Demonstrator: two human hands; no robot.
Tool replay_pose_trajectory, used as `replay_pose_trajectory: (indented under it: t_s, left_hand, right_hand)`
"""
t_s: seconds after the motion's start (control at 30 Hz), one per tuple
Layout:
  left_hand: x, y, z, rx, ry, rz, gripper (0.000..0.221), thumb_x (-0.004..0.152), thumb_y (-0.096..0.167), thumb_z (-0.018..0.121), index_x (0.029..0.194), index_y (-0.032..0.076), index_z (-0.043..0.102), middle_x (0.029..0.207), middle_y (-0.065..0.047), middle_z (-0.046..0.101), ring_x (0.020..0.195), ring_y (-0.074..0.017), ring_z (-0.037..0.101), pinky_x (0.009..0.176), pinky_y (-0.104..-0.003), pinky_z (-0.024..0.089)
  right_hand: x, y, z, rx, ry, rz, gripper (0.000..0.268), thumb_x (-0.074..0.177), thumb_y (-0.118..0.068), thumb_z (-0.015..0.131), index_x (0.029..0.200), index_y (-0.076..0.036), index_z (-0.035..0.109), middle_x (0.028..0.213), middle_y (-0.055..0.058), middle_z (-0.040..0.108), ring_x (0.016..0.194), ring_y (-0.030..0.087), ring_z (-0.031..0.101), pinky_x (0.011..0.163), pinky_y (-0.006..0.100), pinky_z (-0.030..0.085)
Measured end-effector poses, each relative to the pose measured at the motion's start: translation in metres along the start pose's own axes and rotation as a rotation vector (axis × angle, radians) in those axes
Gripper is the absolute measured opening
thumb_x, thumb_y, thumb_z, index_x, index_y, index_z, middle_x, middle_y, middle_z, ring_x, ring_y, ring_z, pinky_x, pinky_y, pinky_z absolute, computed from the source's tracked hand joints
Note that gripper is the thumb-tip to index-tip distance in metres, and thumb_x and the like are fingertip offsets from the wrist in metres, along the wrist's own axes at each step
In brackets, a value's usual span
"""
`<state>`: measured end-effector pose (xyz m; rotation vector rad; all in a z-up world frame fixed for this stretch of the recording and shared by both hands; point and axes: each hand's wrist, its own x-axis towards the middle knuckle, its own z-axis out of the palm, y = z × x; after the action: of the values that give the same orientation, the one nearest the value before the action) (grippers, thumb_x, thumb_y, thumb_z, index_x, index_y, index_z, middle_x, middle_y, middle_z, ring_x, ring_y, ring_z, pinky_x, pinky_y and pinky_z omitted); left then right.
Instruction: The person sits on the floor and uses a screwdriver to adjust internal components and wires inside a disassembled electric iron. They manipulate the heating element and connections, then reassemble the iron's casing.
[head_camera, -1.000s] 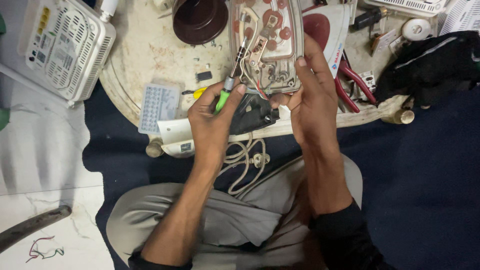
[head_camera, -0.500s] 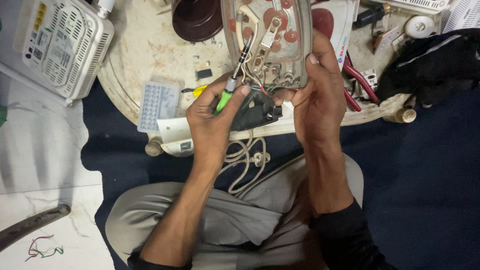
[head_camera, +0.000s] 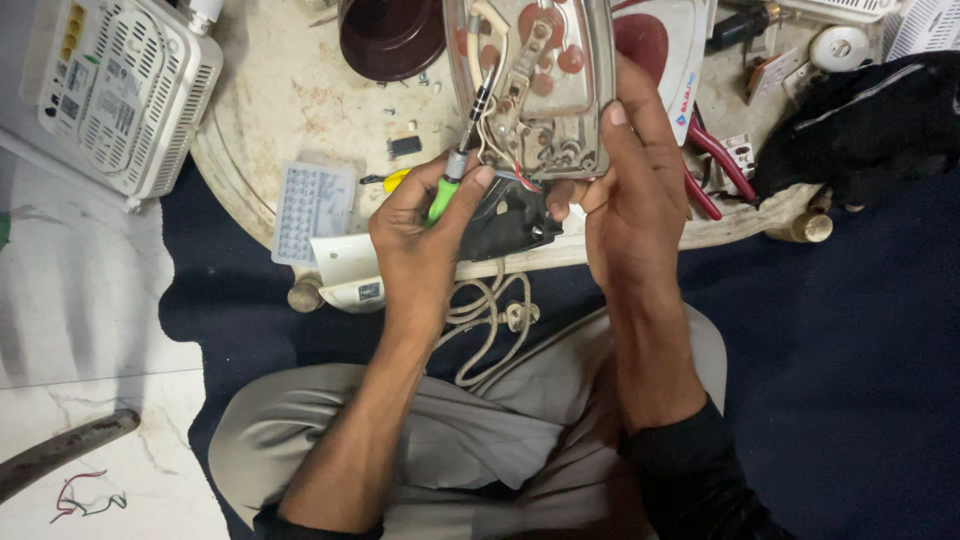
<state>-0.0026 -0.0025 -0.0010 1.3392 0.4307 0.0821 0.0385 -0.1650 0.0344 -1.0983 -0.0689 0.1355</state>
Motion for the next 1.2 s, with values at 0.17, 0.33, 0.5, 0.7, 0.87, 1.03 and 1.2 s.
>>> replay_pose_trajectory:
  t_s: [0.17,0.33,0.5,0.7,0.87,1.03,1.2]
  left_hand:
    - [0.000,0.000,0.000,0.010,0.001,-0.065,0.022,0.095,0.011,0.077,0.114,0.001,0.076,0.103,-0.001,0.076,0.092,-0.0044,0.065,0.086,-0.021,0.054]
    - [0.000,0.001,0.002,0.001,-0.005,-0.067,0.022,0.095,0.012,0.077,0.114,0.001,0.076,0.101,0.001,0.076,0.090,-0.0029,0.064,0.083,-0.019,0.053]
    - [-0.001,0.001,0.003,-0.002,0.015,-0.130,0.022,0.095,0.014,0.077,0.114,0.002,0.077,0.092,0.004,0.073,0.075,0.0004,0.055,0.063,-0.016,0.043]
    - [0.000,0.002,0.004,-0.004,0.007,-0.191,0.023,0.095,0.019,0.077,0.112,0.004,0.077,0.083,0.004,0.071,0.055,0.0023,0.041,0.046,-0.018,0.028]
    - [0.000,0.006,0.004,0.030,0.001,-0.227,0.025,0.093,0.022,0.076,0.111,0.006,0.076,0.081,0.004,0.072,0.047,0.0018,0.040,0.040,-0.019,0.028]
    - [-0.001,0.006,0.005,0.010,-0.004,-0.243,0.026,0.093,0.023,0.076,0.113,0.006,0.076,0.081,0.003,0.073,0.046,0.0021,0.040,0.039,-0.018,0.027]
    - [-0.002,0.007,0.007,0.046,-0.001,-0.243,0.027,0.094,0.025,0.075,0.114,0.007,0.077,0.081,0.002,0.073,0.047,0.0019,0.041,0.040,-0.018,0.029]
  right_hand:
    - [-0.002,-0.003,0.004,0.000,0.022,0.037,0.041,0.120,-0.013,0.041,0.158,0.002,0.041,0.123,0.013,0.069,0.085,0.011,0.070,0.056,0.024,0.054]
    - [-0.002,-0.007,0.007,-0.051,0.053,0.057,0.043,0.118,-0.014,0.042,0.158,0.002,0.040,0.126,0.012,0.070,0.082,0.008,0.069,0.053,0.023,0.053]
    - [-0.005,-0.009,0.008,-0.113,0.017,0.046,0.039,0.122,-0.016,0.043,0.157,0.001,0.043,0.116,0.008,0.071,0.071,0.003,0.061,0.049,0.019,0.047]
    - [-0.005,-0.009,0.009,-0.190,0.035,0.052,0.044,0.121,-0.018,0.043,0.162,-0.001,0.043,0.113,0.007,0.072,0.068,0.002,0.059,0.047,0.018,0.044]
    - [-0.005,-0.009,0.012,-0.191,0.099,0.099,0.046,0.120,-0.016,0.042,0.164,-0.003,0.040,0.121,0.006,0.071,0.070,0.002,0.059,0.051,0.019,0.043]
    - [-0.004,-0.008,0.013,-0.228,0.076,0.074,0.046,0.119,-0.016,0.042,0.163,-0.004,0.040,0.122,0.006,0.071,0.069,0.001,0.058,0.051,0.020,0.043]
    - [-0.004,-0.009,0.013,-0.214,0.115,0.103,0.047,0.119,-0.014,0.042,0.165,-0.003,0.039,0.126,0.007,0.070,0.075,0.002,0.058,0.052,0.020,0.043]
